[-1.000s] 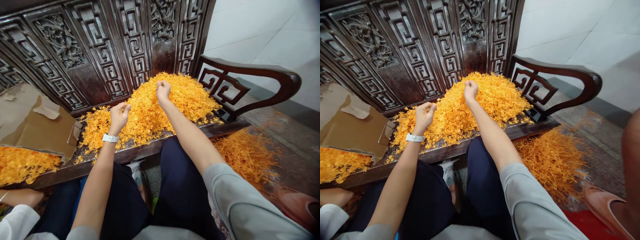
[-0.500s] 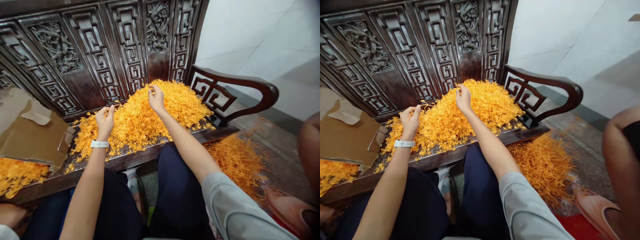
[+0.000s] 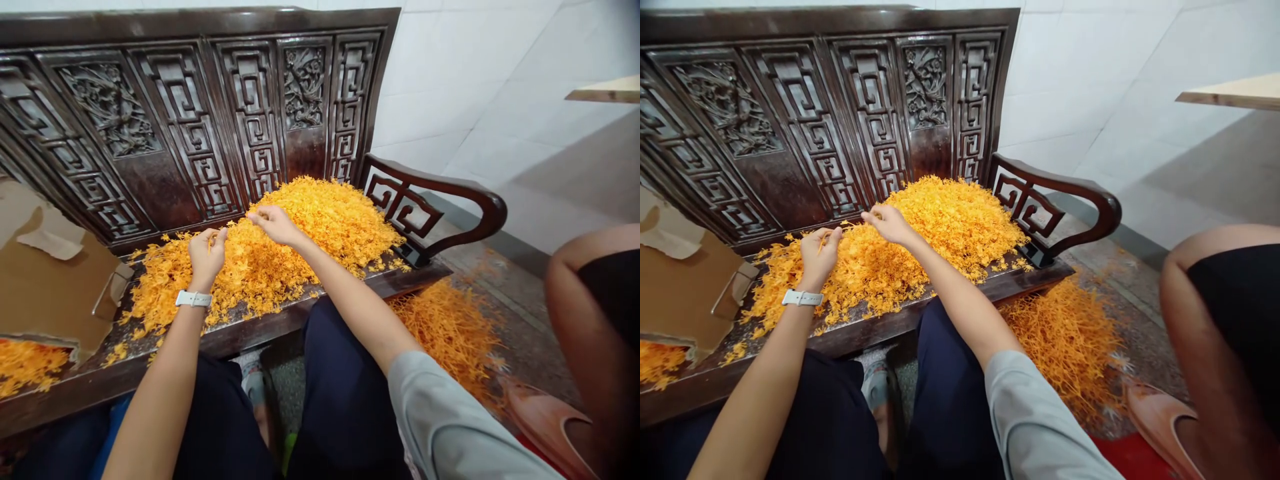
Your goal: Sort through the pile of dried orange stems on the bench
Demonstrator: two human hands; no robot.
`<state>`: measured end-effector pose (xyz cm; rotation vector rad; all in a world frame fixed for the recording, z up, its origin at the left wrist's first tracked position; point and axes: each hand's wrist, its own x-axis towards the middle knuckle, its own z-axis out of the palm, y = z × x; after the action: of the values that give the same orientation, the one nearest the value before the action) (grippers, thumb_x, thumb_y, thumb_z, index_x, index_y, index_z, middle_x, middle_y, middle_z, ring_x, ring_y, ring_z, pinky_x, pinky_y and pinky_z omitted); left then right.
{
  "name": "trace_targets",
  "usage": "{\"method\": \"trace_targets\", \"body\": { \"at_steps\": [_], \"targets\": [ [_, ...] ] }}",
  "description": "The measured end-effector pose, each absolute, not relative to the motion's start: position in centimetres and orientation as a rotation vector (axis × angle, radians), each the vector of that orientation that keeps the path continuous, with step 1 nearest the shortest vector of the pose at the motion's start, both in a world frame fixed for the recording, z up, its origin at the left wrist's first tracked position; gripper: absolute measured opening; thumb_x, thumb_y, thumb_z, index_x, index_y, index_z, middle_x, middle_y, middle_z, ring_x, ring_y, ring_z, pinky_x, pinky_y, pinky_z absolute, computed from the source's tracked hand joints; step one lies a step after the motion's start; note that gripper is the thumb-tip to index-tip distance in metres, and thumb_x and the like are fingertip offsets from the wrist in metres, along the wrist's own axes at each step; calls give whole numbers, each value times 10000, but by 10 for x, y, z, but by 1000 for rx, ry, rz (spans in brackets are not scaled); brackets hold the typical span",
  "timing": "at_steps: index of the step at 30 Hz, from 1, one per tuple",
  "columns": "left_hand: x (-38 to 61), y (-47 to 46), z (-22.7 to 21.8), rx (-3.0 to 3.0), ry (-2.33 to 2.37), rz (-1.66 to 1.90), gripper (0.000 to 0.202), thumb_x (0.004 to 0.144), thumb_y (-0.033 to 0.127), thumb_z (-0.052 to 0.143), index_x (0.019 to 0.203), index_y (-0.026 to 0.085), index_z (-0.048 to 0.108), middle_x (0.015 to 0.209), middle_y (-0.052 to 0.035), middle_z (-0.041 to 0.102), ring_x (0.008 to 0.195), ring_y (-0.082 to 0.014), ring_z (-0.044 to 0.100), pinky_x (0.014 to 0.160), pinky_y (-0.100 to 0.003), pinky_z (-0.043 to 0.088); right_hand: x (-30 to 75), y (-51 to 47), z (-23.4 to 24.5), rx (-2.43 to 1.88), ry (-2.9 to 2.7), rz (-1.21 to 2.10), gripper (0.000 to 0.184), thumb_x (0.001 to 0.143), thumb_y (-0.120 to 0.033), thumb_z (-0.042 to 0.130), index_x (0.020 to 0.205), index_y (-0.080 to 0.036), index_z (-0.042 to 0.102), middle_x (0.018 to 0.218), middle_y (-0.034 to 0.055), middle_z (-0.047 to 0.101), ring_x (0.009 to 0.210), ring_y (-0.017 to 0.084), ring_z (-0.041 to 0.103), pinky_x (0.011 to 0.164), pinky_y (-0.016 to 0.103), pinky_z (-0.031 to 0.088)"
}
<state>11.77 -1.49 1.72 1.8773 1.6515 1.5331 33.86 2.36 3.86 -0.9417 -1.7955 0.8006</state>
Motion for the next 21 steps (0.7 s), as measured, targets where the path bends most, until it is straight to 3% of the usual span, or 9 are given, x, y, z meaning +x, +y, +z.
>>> {"method": "trace_targets", "body": {
  "at_steps": [4,7,11,18,21],
  "targets": [
    [112,-12,17,1849,1676,1499,339,838,478,681,670,184,705,566,-15,577,581,-174,501,615,-312,321,342,25,45,-1076,-1643,455,528,1064,-608,476,700,-234,395,661,-23,433,670,154,425,681,309,313],
    [115,-9,18,1790,1688,1495,311,811,443,699,632,190,692,534,-12,549,549,-168,459,588,-313,290,337,13,57,-1107,-1622,377,467,1097,-540,453,743,-242,388,679,-20,451,663,156,427,691,317,326],
    [118,-5,18,1629,1656,1504,231,775,353,697,611,191,682,529,-4,533,539,-158,434,579,-306,298,321,-16,75,-1010,-1704,357,434,1108,-583,404,839,-248,468,698,-19,476,648,150,450,705,310,376],
    [120,-4,21,1603,1476,1601,272,788,406,687,636,181,682,559,2,520,555,-146,414,575,-298,290,303,-42,81,-891,-1821,287,494,1102,-636,369,943,-234,609,795,33,604,678,144,526,721,328,442],
    [107,3,15,1629,1604,1627,260,810,361,686,617,188,663,563,-2,523,576,-161,447,599,-312,297,303,-58,92,-804,-1774,202,534,1090,-669,363,959,-233,642,821,45,628,662,138,547,683,336,456]
  ]
}}
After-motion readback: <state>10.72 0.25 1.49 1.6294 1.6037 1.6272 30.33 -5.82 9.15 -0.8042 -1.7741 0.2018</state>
